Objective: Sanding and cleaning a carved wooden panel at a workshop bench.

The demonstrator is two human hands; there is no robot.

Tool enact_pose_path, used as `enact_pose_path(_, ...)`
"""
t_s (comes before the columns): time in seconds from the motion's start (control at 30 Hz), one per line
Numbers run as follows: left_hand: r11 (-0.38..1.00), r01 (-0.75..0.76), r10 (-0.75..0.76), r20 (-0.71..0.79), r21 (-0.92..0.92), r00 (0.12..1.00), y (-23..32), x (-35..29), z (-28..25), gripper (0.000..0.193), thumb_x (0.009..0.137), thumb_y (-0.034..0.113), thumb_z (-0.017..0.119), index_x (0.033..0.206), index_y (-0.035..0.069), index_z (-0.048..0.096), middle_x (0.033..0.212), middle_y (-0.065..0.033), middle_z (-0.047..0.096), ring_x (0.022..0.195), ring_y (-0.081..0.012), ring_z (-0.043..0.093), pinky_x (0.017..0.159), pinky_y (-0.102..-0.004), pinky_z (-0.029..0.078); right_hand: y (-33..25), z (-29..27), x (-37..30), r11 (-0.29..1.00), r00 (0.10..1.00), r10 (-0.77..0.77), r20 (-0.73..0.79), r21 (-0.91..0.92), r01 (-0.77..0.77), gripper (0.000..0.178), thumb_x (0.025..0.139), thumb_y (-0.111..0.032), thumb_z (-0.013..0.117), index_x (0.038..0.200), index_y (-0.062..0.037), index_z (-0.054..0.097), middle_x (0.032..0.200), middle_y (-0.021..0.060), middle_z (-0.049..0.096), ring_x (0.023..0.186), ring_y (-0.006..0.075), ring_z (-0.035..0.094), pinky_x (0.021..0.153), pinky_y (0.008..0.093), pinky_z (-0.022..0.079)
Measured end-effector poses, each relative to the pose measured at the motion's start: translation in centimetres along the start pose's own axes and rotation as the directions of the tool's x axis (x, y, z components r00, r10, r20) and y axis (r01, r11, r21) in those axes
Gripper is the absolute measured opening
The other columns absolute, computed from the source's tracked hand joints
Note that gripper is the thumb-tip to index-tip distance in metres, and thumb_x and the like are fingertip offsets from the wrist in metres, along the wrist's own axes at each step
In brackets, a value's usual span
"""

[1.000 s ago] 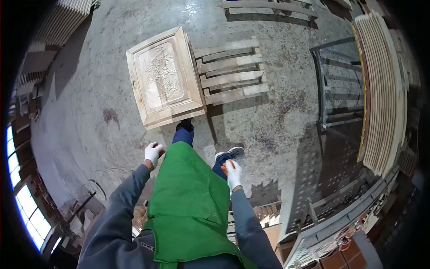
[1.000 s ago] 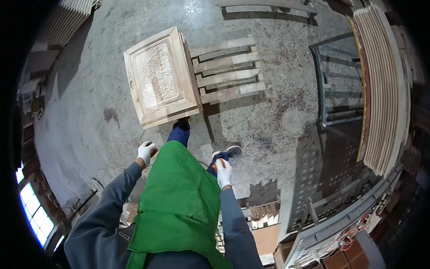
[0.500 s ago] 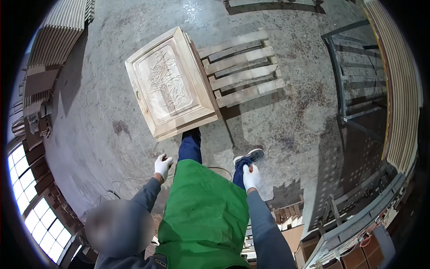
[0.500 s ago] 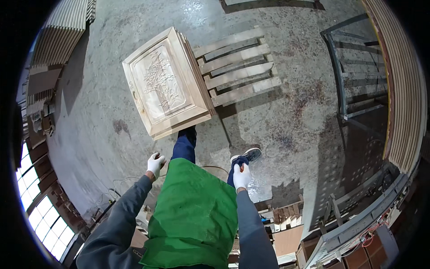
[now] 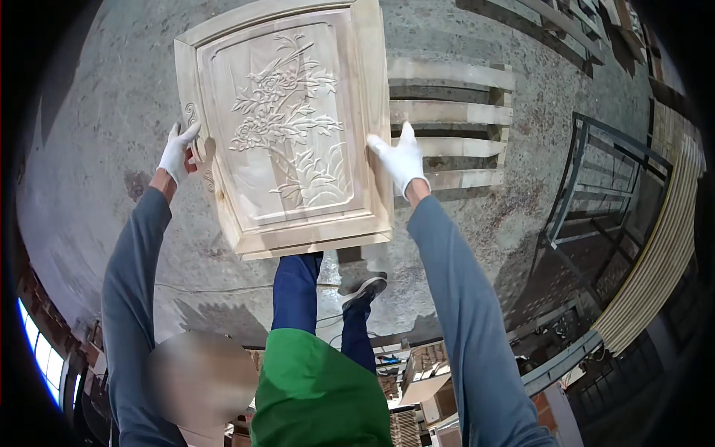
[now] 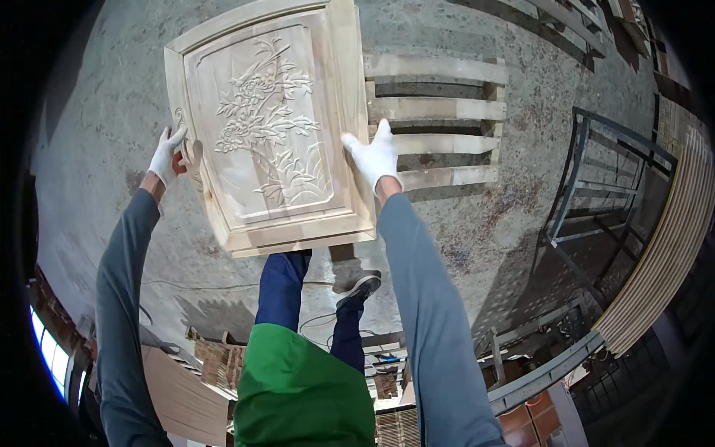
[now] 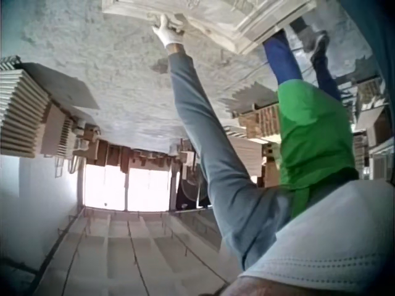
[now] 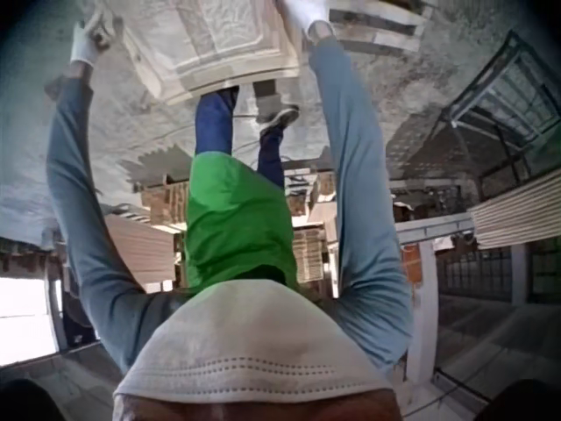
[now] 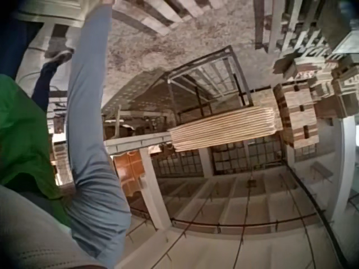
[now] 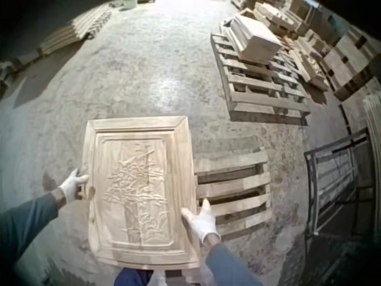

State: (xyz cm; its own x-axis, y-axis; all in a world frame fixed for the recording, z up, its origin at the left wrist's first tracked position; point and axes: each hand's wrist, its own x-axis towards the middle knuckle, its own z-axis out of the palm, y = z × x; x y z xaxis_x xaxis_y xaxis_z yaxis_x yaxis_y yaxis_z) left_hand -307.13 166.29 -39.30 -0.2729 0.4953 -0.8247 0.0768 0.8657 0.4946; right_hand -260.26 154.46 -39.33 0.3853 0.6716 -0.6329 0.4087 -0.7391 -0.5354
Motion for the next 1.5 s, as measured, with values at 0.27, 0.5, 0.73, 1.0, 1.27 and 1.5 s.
enact_pose_path(0.27,0.966,-0.247,0.230,0.186,0.077,0.955,1.0,-0.7,1.8,0.092,0.092,0.020,0.079,0.165,0.016,0.023,0.146,-0.0099,0.058,0.103,-0.0216,0.072,0.061,-0.0387,0.062,-3.5,0.8,5.8,0.941,0.958,-0.122,0.259,0.338,0.028,0.101,0.075,-0.038,0.092,0.151,0.0056,0.042,0.144,0.0241,0.060,0.133,0.0327,0.061,0.112,0.0393,0.047)
enact_pose_path(0.5,0.973,-0.098,0.089,0.050,0.208,0.995,-0.3,0.0,1.0,0.092,0.090,0.029,0.082,0.164,0.013,0.029,0.146,-0.0086,0.057,0.119,-0.0223,0.064,0.091,-0.0465,0.058,-3.7,0.7,4.9,0.954,0.970,-0.165,0.176,0.277,0.112,0.102,0.074,-0.038,0.093,0.149,0.0076,0.042,0.142,0.0244,0.062,0.132,0.0325,0.061,0.112,0.0388,0.047)
enact_pose_path(0.73,0.971,0.237,-0.215,0.301,-0.038,0.929,-9.0,0.2,-0.9,0.050,0.095,0.032,0.079,0.138,0.011,0.062,0.130,-0.0013,0.068,0.116,-0.0168,0.066,0.098,-0.0361,0.054,-0.4,-0.3,4.0,0.990,0.990,0.032,0.139,0.135,-0.051,0.118,0.075,-0.059,0.087,0.150,0.0168,0.038,0.146,0.0342,0.055,0.136,0.0397,0.057,0.113,0.0400,0.046)
enact_pose_path(1.0,0.978,0.186,-0.157,0.255,-0.095,0.954,-10.3,0.1,-1.1,0.048,0.099,0.025,0.075,0.142,0.007,0.061,0.133,-0.0042,0.070,0.120,-0.0198,0.068,0.104,-0.0382,0.055,0.3,1.9,3.8,0.985,0.971,-0.001,0.238,0.169,-0.041,0.118,0.076,-0.060,0.085,0.153,0.0130,0.034,0.149,0.0355,0.050,0.138,0.0430,0.053,0.115,0.0445,0.044)
enact_pose_path(1.27,0.868,0.001,0.046,-0.082,0.497,0.996,-17.5,-7.7,-2.4,0.091,0.084,0.037,0.088,0.150,-0.008,0.043,0.141,-0.0184,0.061,0.128,-0.0252,0.058,0.102,-0.0379,0.049,3.4,1.4,-9.1,0.991,0.991,0.130,0.031,0.023,-0.131,0.111,0.078,-0.053,0.084,0.156,0.0053,0.031,0.152,0.0368,0.045,0.141,0.0474,0.047,0.119,0.0510,0.039)
enact_pose_path(1.5,0.678,0.220,-0.149,-0.161,0.701,0.976,-26.5,-29.8,-10.5,0.101,0.081,0.013,0.089,0.161,-0.004,0.030,0.136,-0.0179,0.059,0.103,-0.0236,0.067,0.086,-0.0355,0.057,19.0,-2.6,-36.2,0.698,0.774,0.631,0.043,0.404,-0.591,0.061,0.086,-0.043,0.079,0.123,0.0042,0.069,0.103,0.0200,0.077,0.098,0.0292,0.075,0.092,0.0374,0.056)
